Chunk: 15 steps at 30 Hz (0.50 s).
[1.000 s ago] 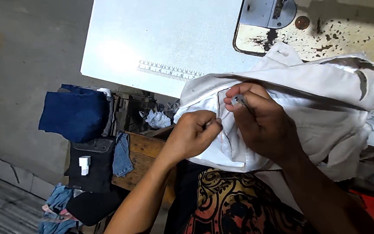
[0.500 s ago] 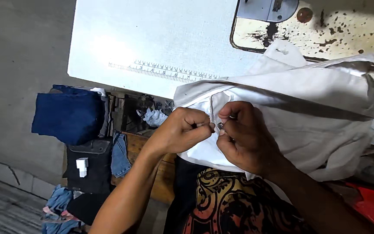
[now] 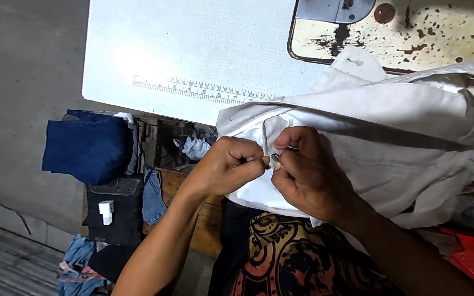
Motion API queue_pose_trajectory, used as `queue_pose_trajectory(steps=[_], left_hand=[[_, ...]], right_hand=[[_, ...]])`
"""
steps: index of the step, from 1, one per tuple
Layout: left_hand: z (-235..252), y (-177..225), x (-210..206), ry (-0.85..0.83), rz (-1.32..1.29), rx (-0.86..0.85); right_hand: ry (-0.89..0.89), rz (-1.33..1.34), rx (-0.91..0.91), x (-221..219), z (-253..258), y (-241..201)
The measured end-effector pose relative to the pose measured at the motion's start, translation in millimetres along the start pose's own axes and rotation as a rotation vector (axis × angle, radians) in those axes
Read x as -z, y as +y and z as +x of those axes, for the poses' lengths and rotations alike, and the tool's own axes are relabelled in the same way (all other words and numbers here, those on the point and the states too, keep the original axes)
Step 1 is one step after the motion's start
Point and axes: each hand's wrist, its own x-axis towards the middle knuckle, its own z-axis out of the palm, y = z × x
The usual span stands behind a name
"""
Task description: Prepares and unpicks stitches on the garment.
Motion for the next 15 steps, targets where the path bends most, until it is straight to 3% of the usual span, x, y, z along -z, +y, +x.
queue_pose_trajectory(steps=[15], left_hand=[[-0.1,-0.9,-2.1,0.031,-0.053,0.039]], right_hand=[[-0.063,0.018,0.005,7.0,0.7,3.5]])
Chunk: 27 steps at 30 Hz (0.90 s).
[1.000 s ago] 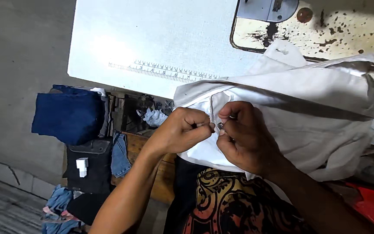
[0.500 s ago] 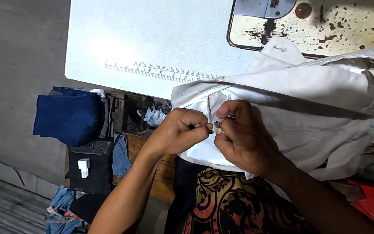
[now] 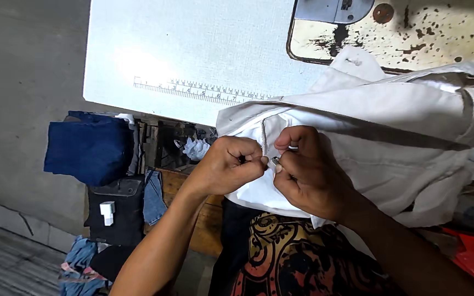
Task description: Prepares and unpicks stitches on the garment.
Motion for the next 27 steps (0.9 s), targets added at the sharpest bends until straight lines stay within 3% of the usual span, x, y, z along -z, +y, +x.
queue_pose_trajectory(steps=[10,13,17,20,23,27], left_hand=[[0.7,-2.0,-1.2,0.001,-0.008,-0.015],[0.6,0.1,-3.3,0.041,0.007,-0.013],[-8.3,15.0,-23.7,0.202,0.21,0.019],[-11.2,16.0,-44.7,0.295,0.453,0.084],[-7.9,17.1,-50.4,0.299,0.492,0.122],[0.8,22.4,-56.6,0.356,0.48,0.15]], right_hand=[[-0.075,0.002,0.012,2.8,-0.1,0.6],[-0.053,0.11,-0.012,9.2,2.1,1.5],[0.048,0.213,-0.159,17.9,11.8,-5.3],[0.005,0.102,-0.235,24.3,20.1,-8.5],[-0.013,-0.018,-0.221,31.6,32.9,-5.9],[-0.073,0.022,-0.304,38.8,48.5,-5.6]])
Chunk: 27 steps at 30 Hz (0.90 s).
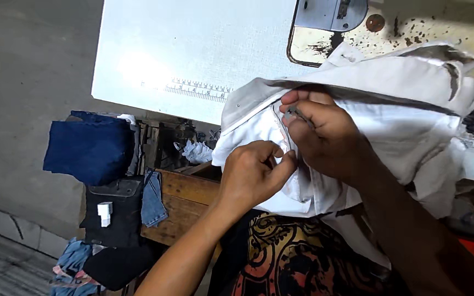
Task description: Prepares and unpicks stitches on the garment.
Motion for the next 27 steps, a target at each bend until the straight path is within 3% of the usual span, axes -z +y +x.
queue_pose_trajectory(steps=[3,6,10,17,27], left_hand=[[2.4,2.0,-5.8,0.023,0.017,0.018],[2.4,3.8,-8.1,0.019,0.015,0.015],[0.7,-6.0,-6.1,-0.002,-0.073,-0.081],[8.2,-26.2,26.5,-0.201,-0.341,-0.089],[11.8,-33.7,25.1,-0.229,-0.454,-0.138]], right_hand=[[0.031,0.075,-0.015,0.7,-0.9,0.0],[0.174,0.133,0.138,-4.5,-15.4,-0.2],[0.25,0.319,0.157,-28.9,-50.5,0.8],[0.165,-0.083,0.273,-32.0,-50.7,21.7],[0.162,-0.11,0.212,-39.2,-49.7,14.2]])
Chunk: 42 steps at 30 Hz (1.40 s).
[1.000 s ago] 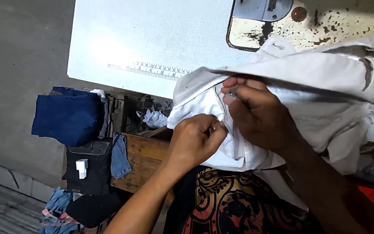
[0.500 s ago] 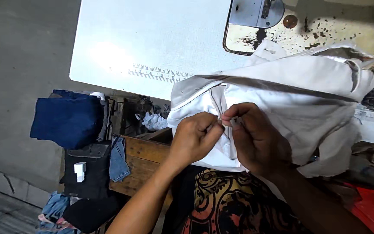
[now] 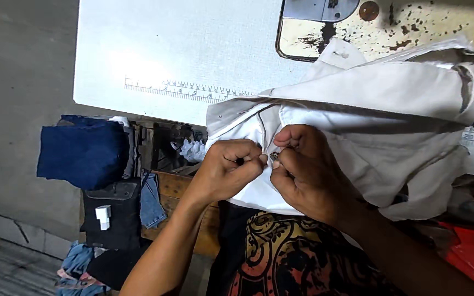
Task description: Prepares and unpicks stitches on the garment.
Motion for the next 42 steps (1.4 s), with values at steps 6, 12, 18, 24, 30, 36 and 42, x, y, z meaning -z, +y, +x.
queue_pose_trajectory(steps=[6,12,18,24,30,36,42], left_hand=[[0.5,-0.9,1.0,-0.013,0.022,-0.04],[1.0,-2.3,-2.1,0.01,0.026,-0.075],[3.1,-3.3,2.0,-0.022,-0.008,-0.083],[3.9,-2.7,1.6,-0.025,0.011,-0.1],[4.0,-0.3,0.2,-0.017,0.046,-0.125],[2.9,-2.2,-2.7,0.036,0.053,-0.18],[3.0,-2.2,-2.2,0.028,0.06,-0.2]], right_hand=[[0.026,-0.007,0.009,-3.3,0.0,0.0],[-0.039,-0.022,0.021,-0.8,-1.0,1.1],[0.0,0.056,-0.025,2.5,2.3,-1.6],[0.042,0.107,-0.082,-6.7,0.8,-6.1],[0.054,0.099,-0.115,-9.5,0.4,-8.7],[0.027,0.162,-0.134,-4.3,2.5,-9.6],[0.049,0.134,-0.168,-7.7,3.0,-12.5]])
